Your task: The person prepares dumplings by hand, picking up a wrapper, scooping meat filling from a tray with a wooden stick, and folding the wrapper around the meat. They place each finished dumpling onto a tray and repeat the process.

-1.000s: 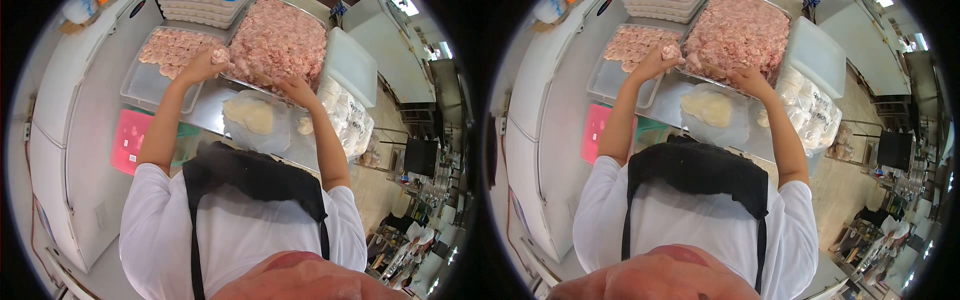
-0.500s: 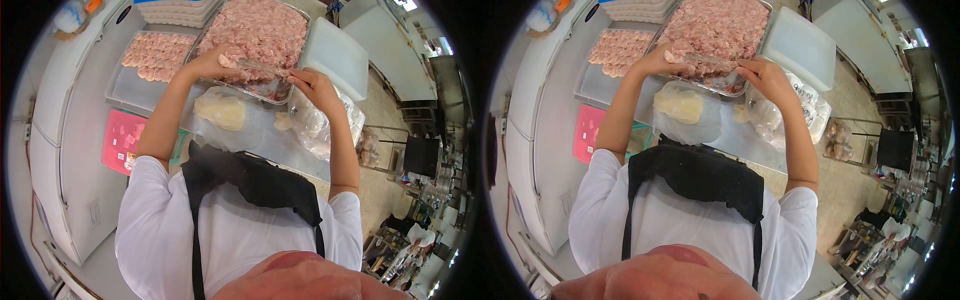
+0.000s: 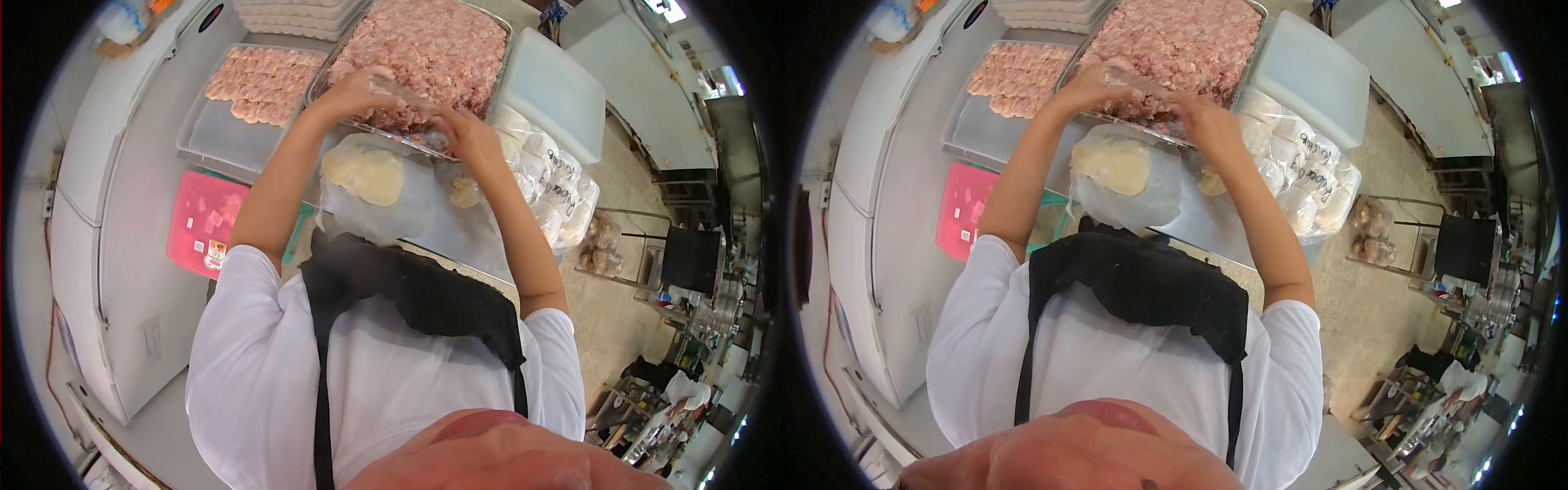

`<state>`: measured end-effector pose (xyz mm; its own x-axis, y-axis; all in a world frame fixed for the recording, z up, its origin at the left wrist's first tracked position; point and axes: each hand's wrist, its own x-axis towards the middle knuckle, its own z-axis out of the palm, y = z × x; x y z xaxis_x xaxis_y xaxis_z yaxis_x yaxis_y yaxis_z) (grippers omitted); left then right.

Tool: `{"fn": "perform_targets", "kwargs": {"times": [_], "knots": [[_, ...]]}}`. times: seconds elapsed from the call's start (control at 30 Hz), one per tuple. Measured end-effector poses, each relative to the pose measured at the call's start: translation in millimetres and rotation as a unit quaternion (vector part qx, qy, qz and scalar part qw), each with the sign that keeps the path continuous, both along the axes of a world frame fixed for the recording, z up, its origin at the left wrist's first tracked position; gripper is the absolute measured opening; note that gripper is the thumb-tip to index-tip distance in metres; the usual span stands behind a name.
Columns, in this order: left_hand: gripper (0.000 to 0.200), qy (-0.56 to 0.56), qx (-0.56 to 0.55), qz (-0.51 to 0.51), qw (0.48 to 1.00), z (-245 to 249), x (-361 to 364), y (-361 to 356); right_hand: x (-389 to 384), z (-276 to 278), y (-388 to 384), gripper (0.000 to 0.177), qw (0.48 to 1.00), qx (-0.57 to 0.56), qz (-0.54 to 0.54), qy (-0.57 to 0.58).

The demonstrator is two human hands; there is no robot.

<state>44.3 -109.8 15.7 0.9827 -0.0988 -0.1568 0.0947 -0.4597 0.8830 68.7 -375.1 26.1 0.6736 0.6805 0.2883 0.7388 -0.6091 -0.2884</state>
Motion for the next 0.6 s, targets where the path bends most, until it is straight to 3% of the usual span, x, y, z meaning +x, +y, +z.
{"fn": "perform_targets", "kwargs": {"times": [0.1,0.2,0.3,0.4,0.43,0.53,0.6], "knots": [[0.067,-0.128,0.161,0.109,0.973,6.2,-30.7,7.6,31.1,-20.4,-26.0,0.026,0.992,-0.107,-0.050,0.038],[0.059,-0.131,0.069,0.068,0.987,29.8,-48.4,28.4,6.4,31.8,-27.6,0.028,0.984,-0.068,-0.103,0.130],[0.057,-0.232,0.081,0.025,0.969,50.4,-64.8,46.6,-26.4,70.9,0.0,0.031,0.960,0.128,-0.036,0.248],[0.057,-0.226,0.099,0.004,0.969,44.2,-73.6,75.7,-50.3,63.7,59.8,0.033,0.977,0.123,0.110,0.136],[0.057,-0.205,0.113,0.007,0.972,44.2,-79.1,86.6,-53.7,63.7,76.5,0.030,0.969,0.097,0.111,0.196],[0.055,-0.165,0.137,0.030,0.976,48.2,-97.5,122.4,-59.1,101.2,102.6,0.028,0.997,-0.004,0.066,0.031],[0.055,-0.167,0.129,0.048,0.976,50.3,-113.2,142.5,-78.4,106.9,125.1,0.026,0.998,0.015,0.060,-0.006]]}}
